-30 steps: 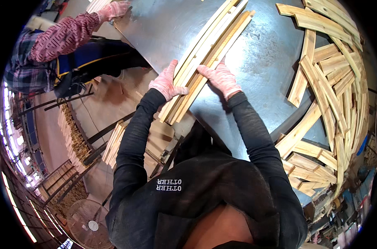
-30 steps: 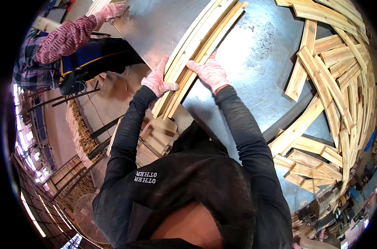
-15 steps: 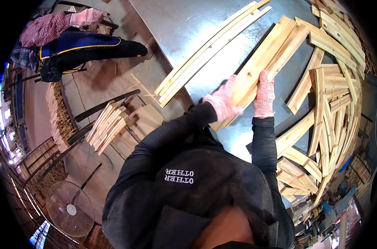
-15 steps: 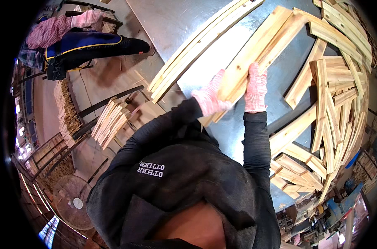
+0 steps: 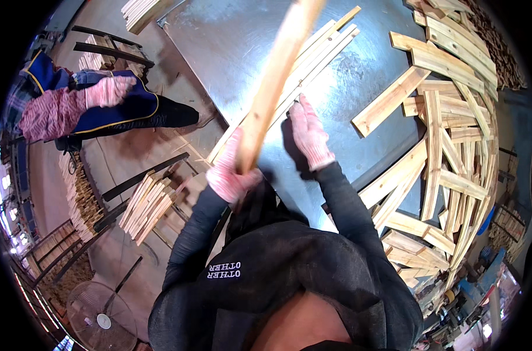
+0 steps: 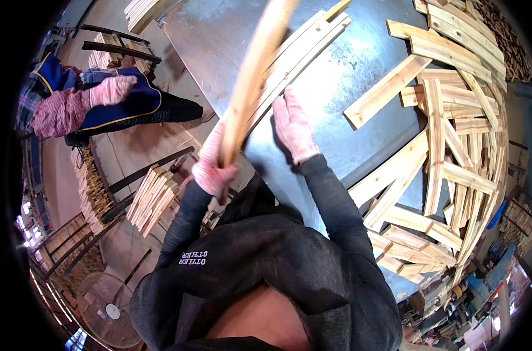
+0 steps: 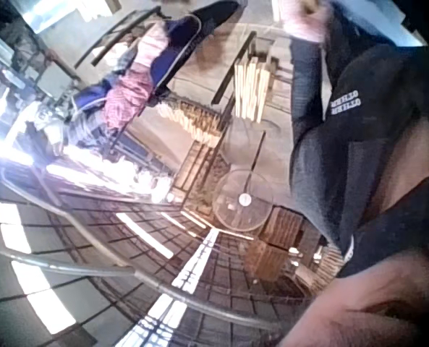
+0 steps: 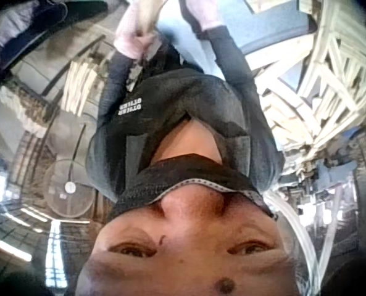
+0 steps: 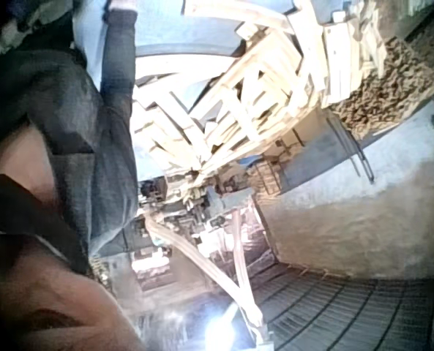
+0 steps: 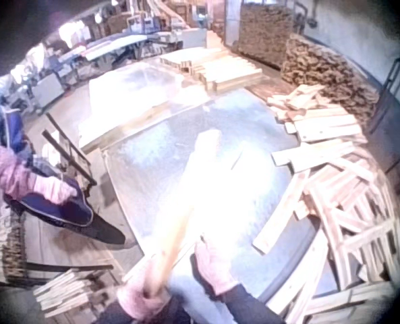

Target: The person sorts wooden planks on a metal table, picking them up from a pile and arranging them into neat stacks. They handle the planks by hand, aligning them and occasionally moving stacks to different positions on the table.

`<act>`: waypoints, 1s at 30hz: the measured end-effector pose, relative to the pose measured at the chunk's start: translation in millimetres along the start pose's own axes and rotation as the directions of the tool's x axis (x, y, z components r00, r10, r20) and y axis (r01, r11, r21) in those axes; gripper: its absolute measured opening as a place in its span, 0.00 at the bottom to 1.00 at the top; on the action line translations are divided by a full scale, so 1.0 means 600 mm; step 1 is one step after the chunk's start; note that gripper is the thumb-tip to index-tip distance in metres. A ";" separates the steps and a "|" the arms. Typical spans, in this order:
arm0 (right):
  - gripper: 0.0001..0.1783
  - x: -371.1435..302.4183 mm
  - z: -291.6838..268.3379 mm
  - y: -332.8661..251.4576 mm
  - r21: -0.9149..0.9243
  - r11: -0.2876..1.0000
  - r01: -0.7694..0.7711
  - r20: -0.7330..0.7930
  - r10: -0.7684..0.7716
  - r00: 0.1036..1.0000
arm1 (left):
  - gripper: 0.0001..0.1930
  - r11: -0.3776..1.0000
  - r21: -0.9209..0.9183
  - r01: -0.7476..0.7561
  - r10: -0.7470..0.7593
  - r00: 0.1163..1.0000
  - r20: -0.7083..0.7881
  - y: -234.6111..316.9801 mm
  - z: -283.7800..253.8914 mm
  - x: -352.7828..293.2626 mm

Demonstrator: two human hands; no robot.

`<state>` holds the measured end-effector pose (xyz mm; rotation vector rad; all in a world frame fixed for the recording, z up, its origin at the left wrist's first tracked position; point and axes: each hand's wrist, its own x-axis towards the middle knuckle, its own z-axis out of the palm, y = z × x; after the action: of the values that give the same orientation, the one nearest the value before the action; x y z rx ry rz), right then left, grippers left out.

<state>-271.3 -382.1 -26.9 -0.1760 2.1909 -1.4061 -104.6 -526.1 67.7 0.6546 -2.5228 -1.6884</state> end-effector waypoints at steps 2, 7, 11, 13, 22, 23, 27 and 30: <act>0.36 -0.034 -0.004 -0.002 0.544 0.838 0.033 0.227 -0.185 0.956 | 0.50 0.970 0.173 -0.173 0.166 0.985 0.054 0.004 0.041 0.003; 0.22 -0.050 -0.042 -0.077 0.845 0.495 -0.201 0.237 -0.010 0.971 | 0.42 0.976 -0.217 -0.031 0.000 0.990 -0.140 -0.020 0.035 -0.009; 0.13 0.021 -0.071 -0.042 0.644 0.764 -0.034 -0.105 0.132 0.986 | 0.25 0.800 -0.598 -0.059 -0.311 0.811 -0.496 -0.138 0.012 -0.013; 0.13 0.056 -0.053 -0.013 0.674 0.734 -0.087 -0.113 0.219 0.969 | 0.23 0.502 -0.863 0.051 -0.388 0.905 -0.172 -0.255 0.021 -0.027; 0.09 0.090 -0.024 -0.003 0.903 0.423 -0.082 -0.045 0.280 0.959 | 0.29 0.843 -0.353 0.405 -0.534 0.700 -0.473 -0.212 0.014 -0.137; 0.09 0.093 -0.040 -0.001 0.908 0.411 -0.077 -0.053 0.296 0.954 | 0.31 0.843 -0.393 0.368 -0.519 0.748 -0.413 -0.204 0.013 -0.156; 0.14 0.095 -0.105 0.018 0.820 0.537 -0.196 -0.027 0.379 0.925 | 0.30 0.846 -0.488 0.215 -0.354 0.911 -0.213 -0.060 0.027 -0.124; 0.27 0.052 -0.175 -0.024 -0.058 0.945 -0.322 0.005 0.323 0.946 | 0.36 0.916 0.300 -0.265 0.298 0.952 -0.071 0.026 0.039 0.014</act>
<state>-352.4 -315.8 8.3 0.1488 2.1314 -1.1573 -123.5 -503.9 70.2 0.3604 -2.6471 -1.1707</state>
